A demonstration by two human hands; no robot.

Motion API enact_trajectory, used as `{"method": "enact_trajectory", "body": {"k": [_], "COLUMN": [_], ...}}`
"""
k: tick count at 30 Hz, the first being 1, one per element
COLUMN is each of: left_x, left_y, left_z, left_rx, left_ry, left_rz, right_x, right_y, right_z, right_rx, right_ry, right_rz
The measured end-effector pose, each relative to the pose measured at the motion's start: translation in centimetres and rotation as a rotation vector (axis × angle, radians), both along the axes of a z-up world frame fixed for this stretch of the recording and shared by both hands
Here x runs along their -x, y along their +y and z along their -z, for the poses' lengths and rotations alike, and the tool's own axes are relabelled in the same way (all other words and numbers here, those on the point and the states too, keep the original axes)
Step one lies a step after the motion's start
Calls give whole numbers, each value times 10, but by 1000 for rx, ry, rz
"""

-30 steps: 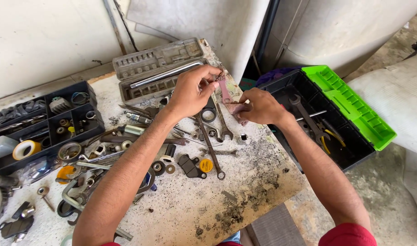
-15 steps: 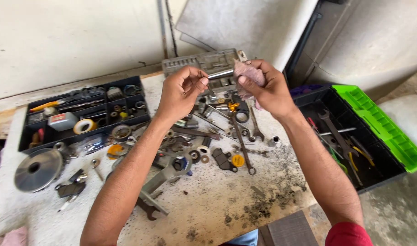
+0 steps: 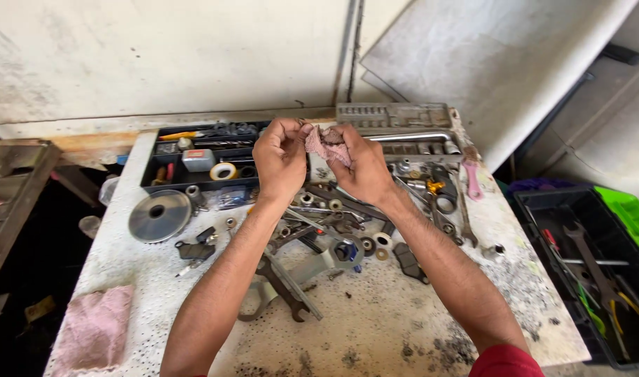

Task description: Cleaning and assembling internal components and springs of a motorcycle transmission or clutch system on a workbench.

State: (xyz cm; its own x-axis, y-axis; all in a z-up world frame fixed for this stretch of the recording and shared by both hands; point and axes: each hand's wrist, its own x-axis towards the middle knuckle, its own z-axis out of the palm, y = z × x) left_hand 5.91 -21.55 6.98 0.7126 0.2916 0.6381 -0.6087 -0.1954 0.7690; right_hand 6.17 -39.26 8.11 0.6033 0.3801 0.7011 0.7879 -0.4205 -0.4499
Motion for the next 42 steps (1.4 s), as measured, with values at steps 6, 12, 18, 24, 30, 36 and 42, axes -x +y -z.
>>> {"method": "enact_trajectory", "body": {"k": [6,12,18,24,30,36,42], "left_x": [-13,1,12,24,31,10,0], "left_y": [29,107,87,54,46,62,122], "left_z": [19,-38,-33,-25,-13,9,-21], "left_rx": [231,392,277,51,79,106,289], "left_ry": [63,-54,12,5,10,64,105], "left_rz": [105,102,236,216,97,68,235], "right_x": [-7,-32,-30,-12,-4,-12,26], "right_y": [21,-20,-9,47,83,74,39], "right_z": [-8,56,1,-41,17,51,85], "right_rx": [142,329,-331,-341,-454,-501,-174], "right_ry": [-74,178,609,507,351,760,941], "right_rz": [-117,-217,-259,-375,-348,-499,-706]}}
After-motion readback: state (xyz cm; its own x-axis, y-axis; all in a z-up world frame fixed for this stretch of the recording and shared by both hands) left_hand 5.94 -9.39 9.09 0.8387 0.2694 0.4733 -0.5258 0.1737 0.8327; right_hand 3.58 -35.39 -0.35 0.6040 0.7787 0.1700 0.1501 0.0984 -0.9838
